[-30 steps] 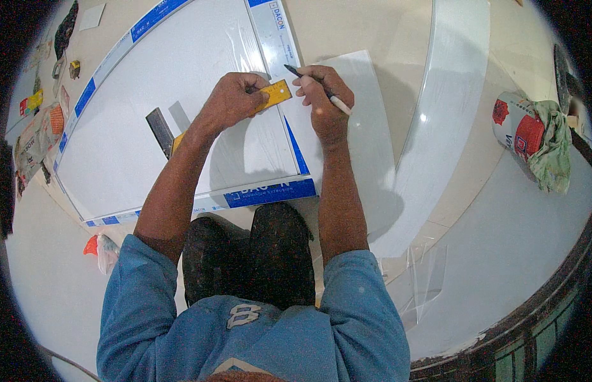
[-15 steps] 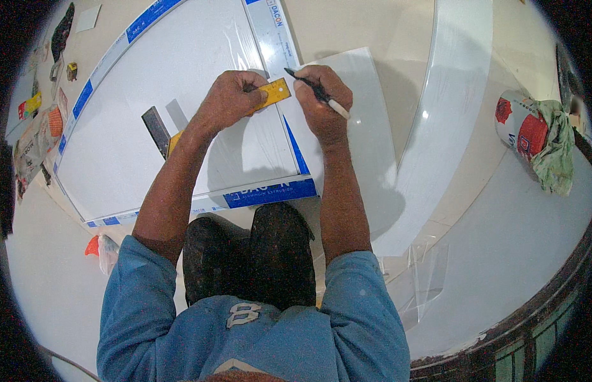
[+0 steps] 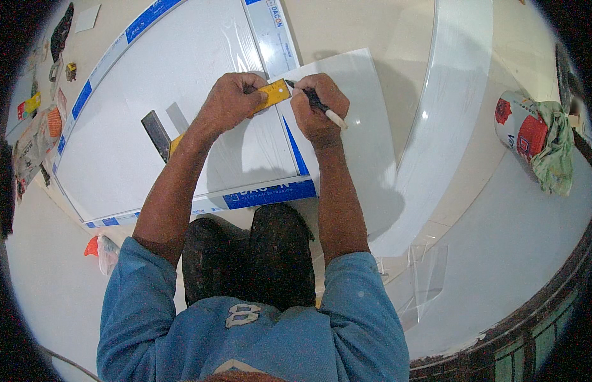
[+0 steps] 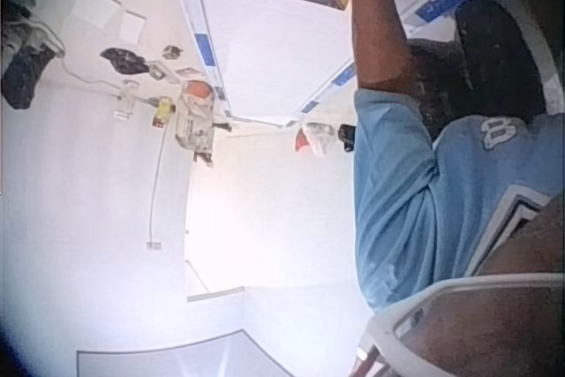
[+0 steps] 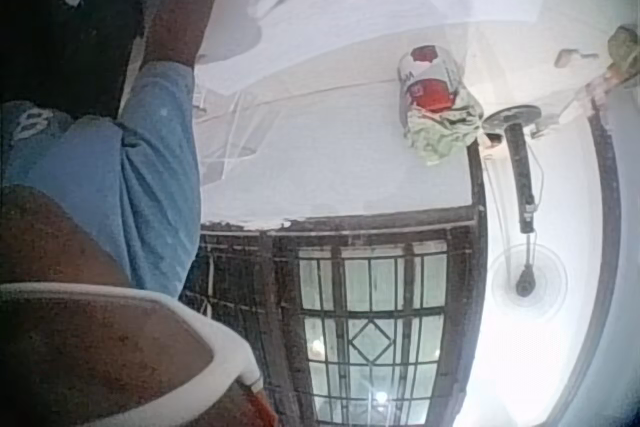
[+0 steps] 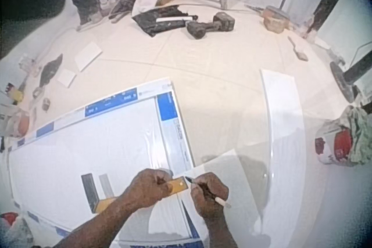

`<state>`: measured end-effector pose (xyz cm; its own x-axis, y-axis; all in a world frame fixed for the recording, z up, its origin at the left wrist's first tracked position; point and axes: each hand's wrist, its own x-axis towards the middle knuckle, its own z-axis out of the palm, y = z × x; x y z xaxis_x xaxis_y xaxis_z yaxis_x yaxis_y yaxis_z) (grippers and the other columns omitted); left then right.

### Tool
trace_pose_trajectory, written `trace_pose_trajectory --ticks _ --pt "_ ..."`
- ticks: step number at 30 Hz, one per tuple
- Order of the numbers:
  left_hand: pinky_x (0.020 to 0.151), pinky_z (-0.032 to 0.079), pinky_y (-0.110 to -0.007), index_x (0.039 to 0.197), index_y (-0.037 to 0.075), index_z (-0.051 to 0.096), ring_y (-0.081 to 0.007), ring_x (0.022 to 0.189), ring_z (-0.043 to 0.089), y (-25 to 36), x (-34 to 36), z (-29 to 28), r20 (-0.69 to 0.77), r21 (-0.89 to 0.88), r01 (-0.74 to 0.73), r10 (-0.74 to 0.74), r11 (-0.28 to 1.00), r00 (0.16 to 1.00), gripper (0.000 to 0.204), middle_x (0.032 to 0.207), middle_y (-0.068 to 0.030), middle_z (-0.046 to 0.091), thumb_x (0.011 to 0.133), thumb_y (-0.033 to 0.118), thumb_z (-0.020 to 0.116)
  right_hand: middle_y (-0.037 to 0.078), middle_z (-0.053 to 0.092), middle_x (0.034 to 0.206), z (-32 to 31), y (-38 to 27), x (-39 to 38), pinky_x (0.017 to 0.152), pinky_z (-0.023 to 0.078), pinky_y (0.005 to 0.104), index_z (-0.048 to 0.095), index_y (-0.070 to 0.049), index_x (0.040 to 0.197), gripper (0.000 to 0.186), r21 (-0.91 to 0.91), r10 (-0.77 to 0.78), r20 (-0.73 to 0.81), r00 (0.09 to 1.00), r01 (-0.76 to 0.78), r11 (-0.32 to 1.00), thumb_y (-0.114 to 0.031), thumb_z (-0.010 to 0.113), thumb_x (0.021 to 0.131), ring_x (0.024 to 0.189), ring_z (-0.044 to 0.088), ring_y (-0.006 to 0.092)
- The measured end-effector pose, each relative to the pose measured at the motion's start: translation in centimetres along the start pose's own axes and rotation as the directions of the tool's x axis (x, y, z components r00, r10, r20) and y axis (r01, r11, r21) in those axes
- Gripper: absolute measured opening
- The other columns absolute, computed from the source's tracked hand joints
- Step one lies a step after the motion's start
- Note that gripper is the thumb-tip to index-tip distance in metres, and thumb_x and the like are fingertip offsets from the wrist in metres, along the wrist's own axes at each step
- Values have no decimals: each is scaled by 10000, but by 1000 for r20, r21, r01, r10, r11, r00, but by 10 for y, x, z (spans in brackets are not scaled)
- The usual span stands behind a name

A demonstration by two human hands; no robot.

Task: The person kneels on the floor and measures a white tile using a try square and pencil. They then use a utility knife and a straight edge to score and cut the tile along the marked line.

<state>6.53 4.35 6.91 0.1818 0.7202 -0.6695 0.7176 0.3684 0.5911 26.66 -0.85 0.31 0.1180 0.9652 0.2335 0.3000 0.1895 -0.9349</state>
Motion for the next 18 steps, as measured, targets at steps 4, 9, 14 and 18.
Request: trace_pose_trajectory --ticks 4,9,14,18 --pt "751 586 -347 1179 -6 814 -178 772 715 5 0 -3 35 38 30 -31 999 999 298 991 -173 800 1009 206 691 106 715 834 1 1 0 672 585 339 667 -33 920 97 -17 -15 13 1000 15 1000 30 715 863 720 708 184" --pt "773 582 -354 1186 0 817 -192 798 721 10 -1 -5 63 44 72 -75 996 995 291 1040 -194 806 1007 195 697 104 718 824 2 3 0 647 585 335 668 -36 910 93 -35 -39 2 999 39 999 32 709 862 698 711 182" --pt "776 583 -348 1199 -15 808 -191 802 722 8 -1 -2 50 10 73 -74 997 996 304 1033 -204 802 1004 184 685 107 726 834 1 5 -1 652 594 340 672 -41 917 96 -58 -37 2 999 38 998 22 723 866 707 725 187" --pt "781 587 -352 1206 -18 804 -193 816 730 6 -1 -2 39 21 53 -53 998 998 311 1035 -206 803 1008 189 682 109 728 834 2 5 0 651 597 340 679 -42 927 90 -86 -54 14 998 55 995 10 732 875 712 731 189"
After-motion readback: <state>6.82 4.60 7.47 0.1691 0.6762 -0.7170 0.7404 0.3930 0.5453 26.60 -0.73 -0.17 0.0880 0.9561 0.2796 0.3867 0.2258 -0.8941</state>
